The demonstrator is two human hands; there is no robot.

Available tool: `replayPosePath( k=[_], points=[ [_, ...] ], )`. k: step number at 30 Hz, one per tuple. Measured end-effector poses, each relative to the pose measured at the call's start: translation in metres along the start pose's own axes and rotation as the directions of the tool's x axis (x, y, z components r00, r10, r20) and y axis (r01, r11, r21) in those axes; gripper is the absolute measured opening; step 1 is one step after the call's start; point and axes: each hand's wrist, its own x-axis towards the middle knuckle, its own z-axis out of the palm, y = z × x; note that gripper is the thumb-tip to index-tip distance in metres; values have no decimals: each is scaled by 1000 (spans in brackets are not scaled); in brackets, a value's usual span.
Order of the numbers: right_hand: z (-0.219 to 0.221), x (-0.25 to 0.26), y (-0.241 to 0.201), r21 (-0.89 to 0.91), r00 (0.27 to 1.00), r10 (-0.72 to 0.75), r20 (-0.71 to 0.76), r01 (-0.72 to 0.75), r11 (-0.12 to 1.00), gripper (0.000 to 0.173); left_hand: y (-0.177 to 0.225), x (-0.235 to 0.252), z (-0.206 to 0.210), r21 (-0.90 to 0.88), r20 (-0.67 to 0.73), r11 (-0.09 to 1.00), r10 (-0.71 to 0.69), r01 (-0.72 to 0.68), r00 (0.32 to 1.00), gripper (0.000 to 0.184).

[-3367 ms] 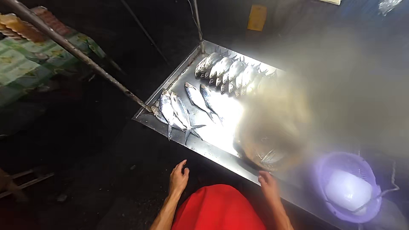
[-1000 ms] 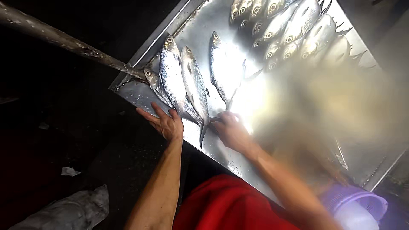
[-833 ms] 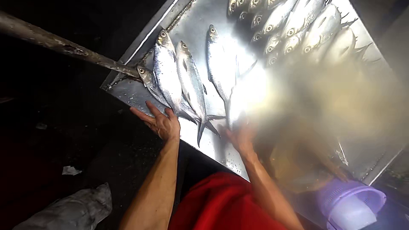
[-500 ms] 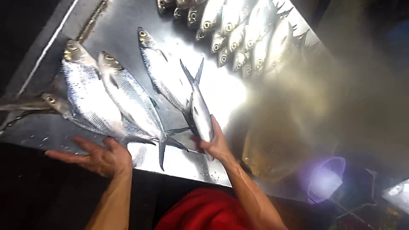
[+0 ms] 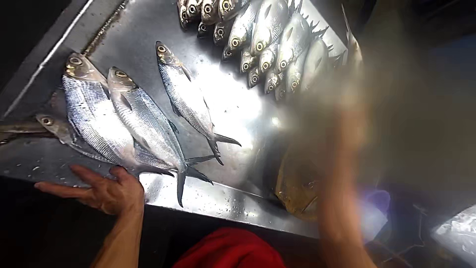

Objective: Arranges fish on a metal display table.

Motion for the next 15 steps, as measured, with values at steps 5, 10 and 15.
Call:
replayPosePath(
  k=[5, 10, 15],
  points=[
    [34, 90, 68, -87, 994, 98, -37, -101, 991, 89, -1, 0, -1, -34, -18, 999, -1, 1, 1000, 72],
    [47, 116, 123, -611, 990, 107, -91, -140, 779, 97, -4, 1, 0, -84, -35, 996, 13, -16, 999, 73],
    [35, 69, 34, -483, 993, -45, -113, -16, 876, 86, 1, -3, -4, -134, -55, 991, -23, 16, 998, 75]
  ],
)
